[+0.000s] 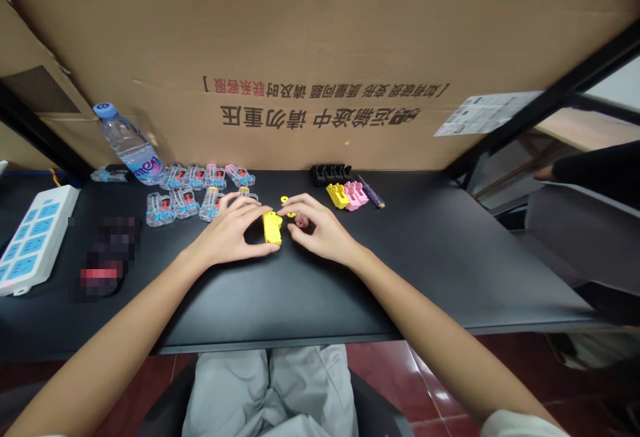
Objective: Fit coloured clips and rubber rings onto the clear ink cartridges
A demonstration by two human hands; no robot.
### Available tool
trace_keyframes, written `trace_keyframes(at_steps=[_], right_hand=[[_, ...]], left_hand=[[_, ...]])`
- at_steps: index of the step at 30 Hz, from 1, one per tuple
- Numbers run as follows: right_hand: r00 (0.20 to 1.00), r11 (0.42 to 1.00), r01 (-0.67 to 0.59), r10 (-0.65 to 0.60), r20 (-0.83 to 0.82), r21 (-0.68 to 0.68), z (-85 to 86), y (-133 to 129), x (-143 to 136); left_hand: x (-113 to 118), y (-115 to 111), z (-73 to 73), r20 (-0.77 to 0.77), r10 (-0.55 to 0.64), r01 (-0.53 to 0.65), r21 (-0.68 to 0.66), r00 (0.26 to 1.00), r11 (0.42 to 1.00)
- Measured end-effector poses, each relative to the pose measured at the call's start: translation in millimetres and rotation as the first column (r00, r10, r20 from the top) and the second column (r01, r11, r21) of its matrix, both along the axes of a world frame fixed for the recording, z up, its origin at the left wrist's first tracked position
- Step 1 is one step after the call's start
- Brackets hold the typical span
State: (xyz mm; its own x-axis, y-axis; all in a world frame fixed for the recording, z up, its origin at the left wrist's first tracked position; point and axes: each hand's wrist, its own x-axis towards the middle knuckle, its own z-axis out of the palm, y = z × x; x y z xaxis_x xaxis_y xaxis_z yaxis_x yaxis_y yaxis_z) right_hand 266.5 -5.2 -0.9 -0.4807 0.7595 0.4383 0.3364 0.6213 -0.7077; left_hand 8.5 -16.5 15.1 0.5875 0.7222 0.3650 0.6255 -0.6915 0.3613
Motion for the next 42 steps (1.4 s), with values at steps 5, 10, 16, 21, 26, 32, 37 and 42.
trace_keyframes(at_steps=[5, 10, 16, 21, 26, 32, 37, 42], right_hand=[[0.991, 0.977, -0.088, 0.067, 0.113, 0.192, 3.5, -4, -1], [0.991, 0.981, 0.052, -0.074, 0.113, 0.184, 4.8, -4, -5], [0.99, 0.997, 0.026, -0.037, 0.136, 0.079, 3.4, -4, -7], [0.975, 0.998, -0.01, -0.005, 0.22, 0.065, 6.1, -2, -5], [0.927, 0.968, 0.131, -0.196, 0.32, 0.214, 3.7, 8, 10], [0.914, 0.965, 0.027, -0.129, 0.385, 0.261, -1.6, 10, 13], [0.92, 0.973, -0.092, 0.002, 0.392, 0.211, 1.5, 7, 7], [0.902, 0.964, -0.113, -0.002, 0.431, 0.242, 1.1, 5, 6]], left_hand=[[-1, 0, 0.3, 0.044, -0.017, 0.021, -0.081, 0.999, 0.996], [-3, -1, 1.1, 0.073, -0.007, 0.014, -0.098, 0.997, 0.995], [2, -1, -4.3, 0.055, -0.022, 0.022, -0.005, 0.998, 1.0], [2, 1, -5.5, 0.019, 0.01, -0.009, -0.02, 1.0, 1.0], [0, 3, -8.0, -0.061, 0.054, -0.057, -0.059, 0.997, 0.997], [1, 4, -10.3, -0.055, 0.062, -0.067, -0.086, 0.997, 0.994], [0, 4, -10.9, -0.065, 0.052, -0.057, -0.08, 0.997, 0.995], [0, 4, -11.3, -0.068, 0.054, -0.058, -0.07, 0.996, 0.996]])
